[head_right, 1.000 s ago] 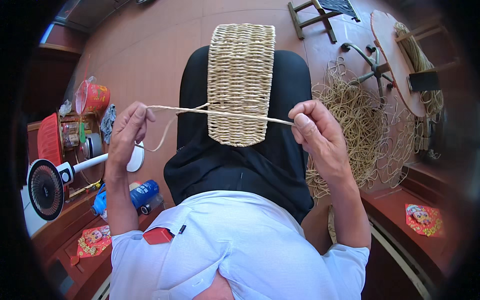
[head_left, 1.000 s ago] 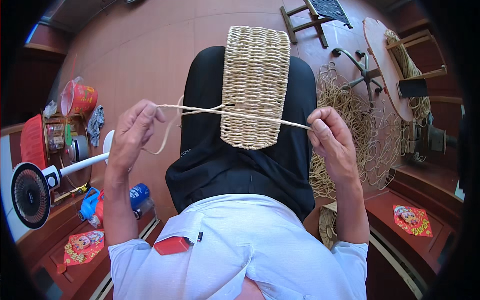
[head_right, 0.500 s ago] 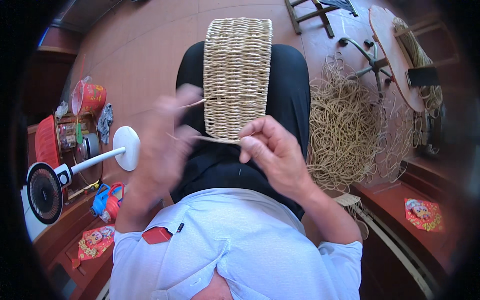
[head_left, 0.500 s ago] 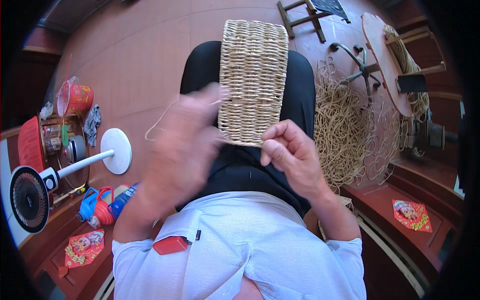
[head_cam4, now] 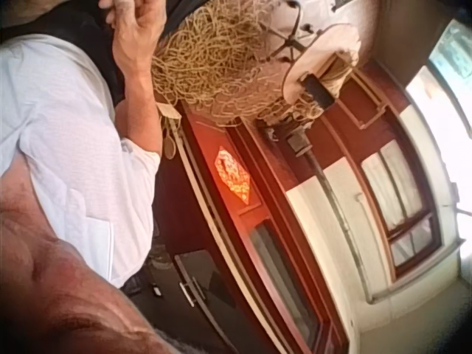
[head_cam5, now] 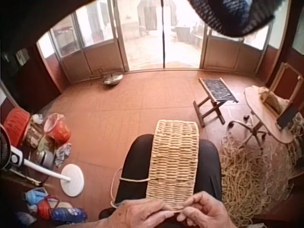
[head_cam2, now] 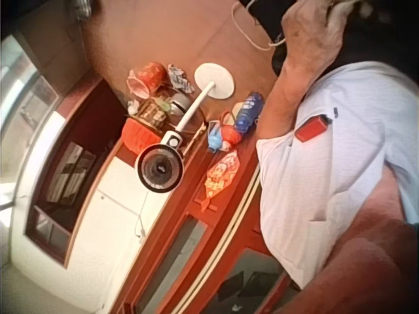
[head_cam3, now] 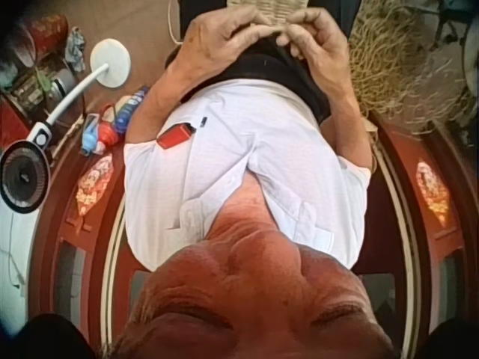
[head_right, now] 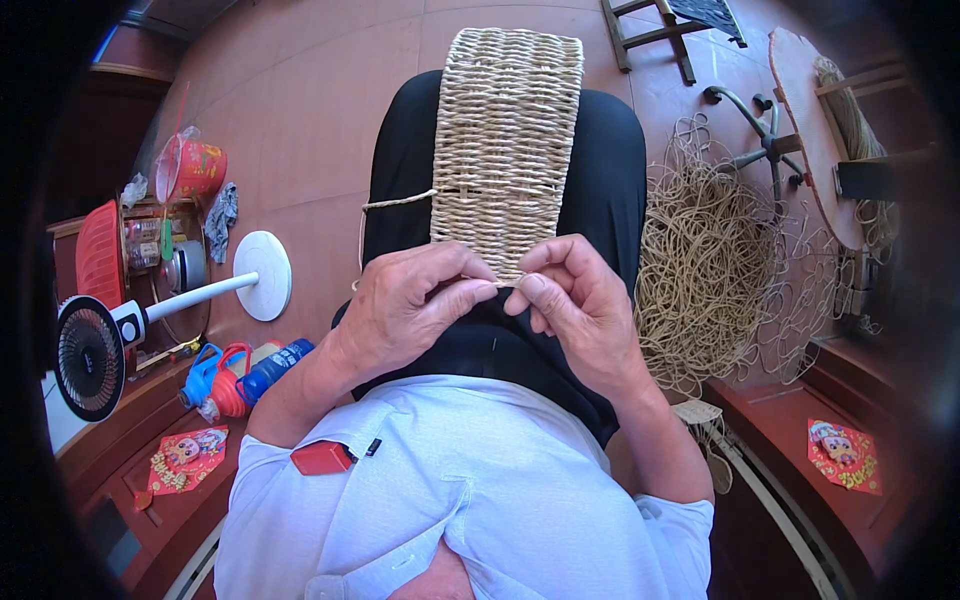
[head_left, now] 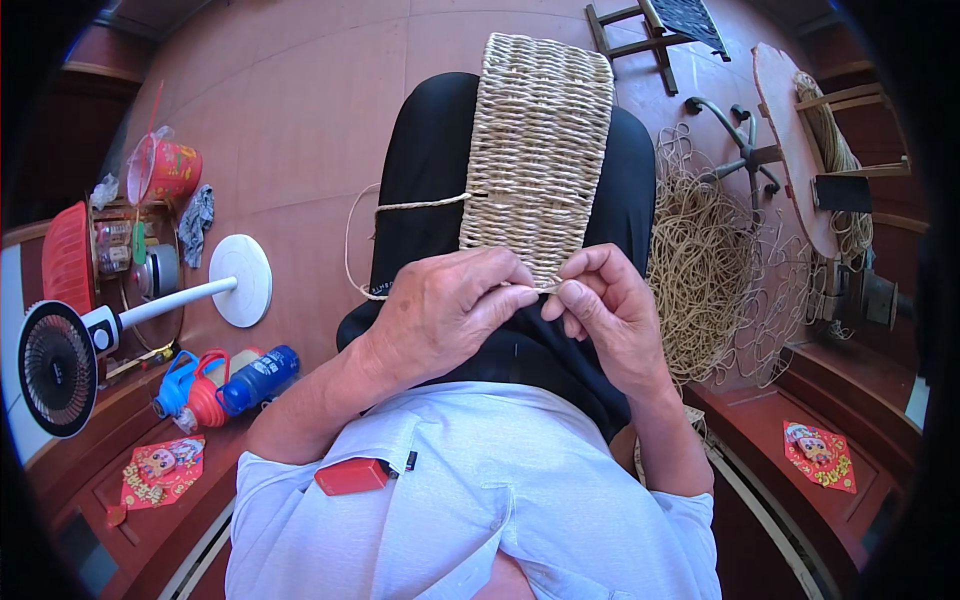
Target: Weaving a straw basket using a wooden stick to thread twine.
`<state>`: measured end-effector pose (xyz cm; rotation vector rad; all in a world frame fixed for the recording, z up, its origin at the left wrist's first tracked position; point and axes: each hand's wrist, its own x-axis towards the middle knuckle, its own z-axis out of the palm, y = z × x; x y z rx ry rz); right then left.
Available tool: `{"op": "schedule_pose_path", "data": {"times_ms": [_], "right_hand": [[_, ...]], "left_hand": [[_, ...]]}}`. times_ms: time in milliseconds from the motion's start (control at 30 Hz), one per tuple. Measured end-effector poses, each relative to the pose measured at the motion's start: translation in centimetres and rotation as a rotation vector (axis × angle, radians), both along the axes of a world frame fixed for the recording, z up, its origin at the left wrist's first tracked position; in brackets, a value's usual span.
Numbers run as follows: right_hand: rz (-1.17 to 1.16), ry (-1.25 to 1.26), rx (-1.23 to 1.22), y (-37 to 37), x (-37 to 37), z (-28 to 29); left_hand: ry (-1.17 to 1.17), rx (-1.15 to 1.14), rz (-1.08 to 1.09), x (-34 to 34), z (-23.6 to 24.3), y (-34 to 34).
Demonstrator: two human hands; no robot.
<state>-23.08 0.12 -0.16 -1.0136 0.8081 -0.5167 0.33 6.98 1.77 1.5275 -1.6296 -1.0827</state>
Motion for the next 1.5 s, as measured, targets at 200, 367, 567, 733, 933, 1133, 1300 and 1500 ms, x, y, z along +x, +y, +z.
{"op": "schedule_pose_path", "data": {"times_ms": [200,367,567,733,933,1133,1300,1500], "right_hand": [[-0.262,0.244,-0.334,-1.5,-0.2,-1.0],[-0.225,0.147,-0.325,-2.9,1.6,-1.9],[-0.245,0.212,-0.318,-2.6,2.4,-0.7],[-0.244,0.069,-0.23,-3.3,3.3,-1.3],[-0.21,-0.107,-0.238,-4.4,5.3,-2.7],[-0.26,-0.128,-0.175,-4.7,6.6,-2.4],[-0.321,-0.096,-0.122,-4.6,7.1,-2.3],[-0.344,-0.068,-0.111,-4.5,7.5,-2.1]], "left_hand": [[0.004,-0.111,0.321,1.5,0.1,-0.8],[-0.166,-0.335,0.327,1.7,-0.8,-2.5],[-0.309,-0.471,0.297,1.6,-1.9,-3.5],[-0.313,-0.49,0.261,1.8,-2.2,-3.9],[-0.297,-0.371,0.221,2.2,-1.7,-4.0],[-0.359,-0.376,0.211,2.3,-1.4,-4.1],[-0.379,-0.366,0.202,2.3,-1.3,-4.1],[-0.375,-0.339,0.183,2.5,-0.9,-4.2]]}}
